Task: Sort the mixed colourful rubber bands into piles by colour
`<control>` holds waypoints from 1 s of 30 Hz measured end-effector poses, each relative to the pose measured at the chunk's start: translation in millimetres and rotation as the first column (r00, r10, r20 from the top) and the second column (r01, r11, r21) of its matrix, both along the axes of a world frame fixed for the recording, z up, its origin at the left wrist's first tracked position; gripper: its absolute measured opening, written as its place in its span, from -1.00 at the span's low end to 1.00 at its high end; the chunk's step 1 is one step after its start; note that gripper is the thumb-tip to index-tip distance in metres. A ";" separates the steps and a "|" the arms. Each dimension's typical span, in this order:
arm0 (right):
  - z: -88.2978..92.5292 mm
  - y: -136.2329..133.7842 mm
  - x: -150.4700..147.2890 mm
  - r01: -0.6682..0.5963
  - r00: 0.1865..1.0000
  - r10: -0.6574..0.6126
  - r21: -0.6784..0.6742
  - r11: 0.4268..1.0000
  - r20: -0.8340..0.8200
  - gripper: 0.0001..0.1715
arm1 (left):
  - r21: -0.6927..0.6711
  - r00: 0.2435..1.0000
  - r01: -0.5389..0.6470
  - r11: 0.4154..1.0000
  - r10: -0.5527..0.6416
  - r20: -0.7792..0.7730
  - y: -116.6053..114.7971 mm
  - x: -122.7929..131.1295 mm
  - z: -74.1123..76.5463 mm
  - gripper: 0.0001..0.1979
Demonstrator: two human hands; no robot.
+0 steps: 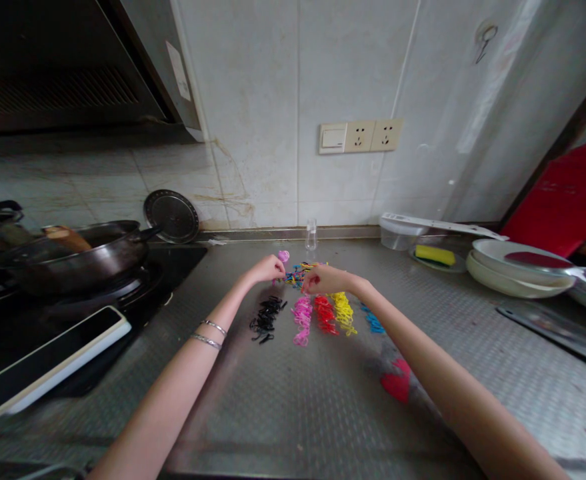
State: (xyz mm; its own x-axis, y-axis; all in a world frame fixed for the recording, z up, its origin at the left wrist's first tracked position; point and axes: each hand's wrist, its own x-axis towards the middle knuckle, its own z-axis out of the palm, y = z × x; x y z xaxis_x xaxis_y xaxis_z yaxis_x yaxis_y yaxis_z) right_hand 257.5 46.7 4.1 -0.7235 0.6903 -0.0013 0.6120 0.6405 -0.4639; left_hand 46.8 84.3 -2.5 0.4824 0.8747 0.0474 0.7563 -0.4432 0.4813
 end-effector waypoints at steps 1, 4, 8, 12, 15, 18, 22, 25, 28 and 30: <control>2.1 1.9 3.1 0.021 1.000 -0.021 0.015 1.000 -0.018 -0.72 | 0.003 1.000 0.000 1.000 0.000 -0.004 0.3 -0.3 0.0 -0.80; 11.8 6.9 14.5 0.077 0.995 -0.073 0.052 0.996 -0.072 -0.73 | 0.018 1.000 0.002 1.000 -0.002 0.009 -1.1 0.3 1.9 -0.80; 29.1 11.1 34.7 0.215 0.971 -0.199 0.125 0.968 -0.130 -0.74 | 0.028 0.997 0.004 1.000 -0.006 0.078 -10.2 16.3 6.4 -0.79; 42.1 14.6 57.7 0.368 0.920 -0.320 0.214 0.905 -0.227 -0.76 | 0.064 0.985 0.093 0.994 -0.102 0.139 -26.3 58.2 4.0 -0.80; 46.6 16.4 71.0 0.434 0.889 -0.366 0.248 0.866 -0.277 -0.77 | 0.106 0.975 0.201 0.974 -0.209 0.079 -42.5 97.5 0.5 -0.81; 48.2 16.8 77.7 0.462 0.873 -0.382 0.266 0.846 -0.302 -0.76 | 0.141 0.952 0.301 0.943 -0.306 0.016 -59.7 132.8 -0.4 -0.80; 48.3 16.7 79.1 0.477 0.869 -0.400 0.284 0.832 -0.290 -0.75 | 0.181 0.933 0.359 0.916 -0.350 -0.081 -74.8 164.9 -2.2 -0.80; 47.3 17.4 79.5 0.473 0.874 -0.404 0.287 0.833 -0.270 -0.75 | 0.194 0.924 0.381 0.904 -0.369 -0.097 -77.2 174.3 -5.6 -0.80; 45.0 19.2 80.9 0.474 0.876 -0.412 0.289 0.832 -0.251 -0.75 | 0.180 0.928 0.370 0.911 -0.371 -0.026 -72.6 167.6 -6.9 -0.77; 42.1 21.1 81.3 0.479 0.875 -0.424 0.289 0.829 -0.235 -0.75 | 0.151 0.942 0.325 0.934 -0.333 0.035 -65.6 153.2 -4.8 -0.75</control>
State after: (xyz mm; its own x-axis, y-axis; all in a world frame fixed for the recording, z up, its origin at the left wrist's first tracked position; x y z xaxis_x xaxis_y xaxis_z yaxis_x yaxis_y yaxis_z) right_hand 338.8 67.8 46.2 -0.3024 0.8792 0.3683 0.8084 0.4412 -0.3896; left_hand 200.0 18.7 -7.3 0.7344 0.6497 0.1961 0.5286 -0.7288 0.4352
